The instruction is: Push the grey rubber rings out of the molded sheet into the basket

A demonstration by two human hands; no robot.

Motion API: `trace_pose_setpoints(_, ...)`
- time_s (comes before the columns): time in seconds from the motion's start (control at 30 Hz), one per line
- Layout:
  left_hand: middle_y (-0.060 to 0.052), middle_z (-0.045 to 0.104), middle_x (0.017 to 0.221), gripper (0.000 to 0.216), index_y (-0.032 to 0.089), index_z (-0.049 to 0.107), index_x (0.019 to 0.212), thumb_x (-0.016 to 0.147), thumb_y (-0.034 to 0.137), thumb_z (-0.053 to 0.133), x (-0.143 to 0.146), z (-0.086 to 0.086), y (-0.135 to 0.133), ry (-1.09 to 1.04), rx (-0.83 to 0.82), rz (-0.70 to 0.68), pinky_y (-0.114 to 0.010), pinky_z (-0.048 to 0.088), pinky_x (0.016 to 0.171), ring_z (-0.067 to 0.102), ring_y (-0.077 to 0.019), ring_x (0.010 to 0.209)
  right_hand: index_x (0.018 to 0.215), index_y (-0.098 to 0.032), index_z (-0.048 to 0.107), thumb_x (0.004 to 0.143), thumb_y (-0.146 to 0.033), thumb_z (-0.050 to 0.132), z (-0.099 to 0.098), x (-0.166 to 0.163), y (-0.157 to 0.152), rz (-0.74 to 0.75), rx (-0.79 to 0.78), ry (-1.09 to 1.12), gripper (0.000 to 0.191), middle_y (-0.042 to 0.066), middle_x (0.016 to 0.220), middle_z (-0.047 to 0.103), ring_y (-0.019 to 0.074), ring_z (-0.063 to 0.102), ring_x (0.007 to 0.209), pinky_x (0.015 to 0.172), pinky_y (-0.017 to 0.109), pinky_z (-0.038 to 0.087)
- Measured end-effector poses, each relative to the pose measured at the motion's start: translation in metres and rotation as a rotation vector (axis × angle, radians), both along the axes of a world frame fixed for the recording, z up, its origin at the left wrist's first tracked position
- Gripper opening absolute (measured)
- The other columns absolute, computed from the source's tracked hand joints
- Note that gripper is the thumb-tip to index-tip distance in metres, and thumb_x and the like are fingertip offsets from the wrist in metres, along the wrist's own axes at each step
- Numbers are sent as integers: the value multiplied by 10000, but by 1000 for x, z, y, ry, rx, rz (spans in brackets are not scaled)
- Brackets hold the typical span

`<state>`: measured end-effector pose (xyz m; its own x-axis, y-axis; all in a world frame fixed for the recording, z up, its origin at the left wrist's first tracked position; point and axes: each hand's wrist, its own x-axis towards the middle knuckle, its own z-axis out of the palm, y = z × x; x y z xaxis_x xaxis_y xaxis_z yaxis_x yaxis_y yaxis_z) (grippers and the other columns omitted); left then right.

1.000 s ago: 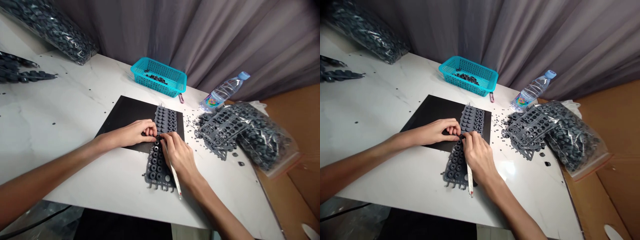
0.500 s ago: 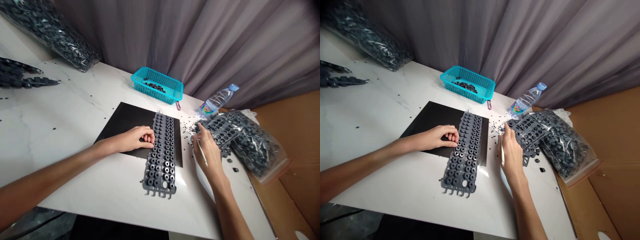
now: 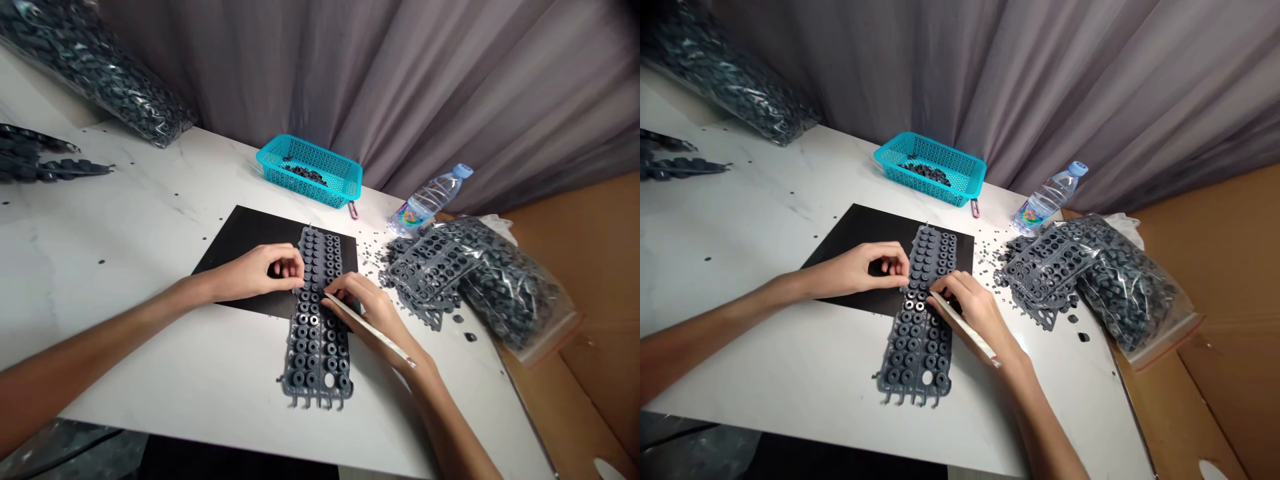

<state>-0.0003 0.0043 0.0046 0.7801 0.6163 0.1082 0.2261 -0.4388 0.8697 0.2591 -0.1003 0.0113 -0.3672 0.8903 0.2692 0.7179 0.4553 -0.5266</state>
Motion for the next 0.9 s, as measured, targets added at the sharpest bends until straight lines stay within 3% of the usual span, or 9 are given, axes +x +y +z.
trace_pose_setpoints(0.23,-27,665,1055,246,232,727,1090,971,448,716,10,-16,-6,33,60,15,-331,486,855,589,-188,931,1087,-240,694,1087,-423,601,1,-1,0,45,-5,-70,205,68,1018,740,220,657,909,806,338,561)
trace_pose_setpoints(0.47,-24,670,1050,254,256,731,1119,959,453,724,10,-17,-6,105,140,27,-349,485,885,601,-202,948,1046,-228,691,1100,-458,559,-4,-1,2,28,74,-105,270,67,986,738,216,654,896,787,326,546)
trace_pose_setpoints(0.73,-33,687,1083,252,251,736,1124,965,445,718,10,-20,-6,85,145,26,-350,492,894,615,-205,957,1044,-219,704,1107,-451,547,-7,-2,5,34,142,-215,287,69,962,743,207,661,865,766,306,540)
trace_pose_setpoints(0.9,-27,685,1071,248,251,736,1119,964,444,726,9,-21,-5,91,145,20,-344,489,886,608,-200,950,1131,-218,723,1111,-358,568,-12,-5,5,31,239,-335,210,65,997,767,203,679,881,759,305,550)
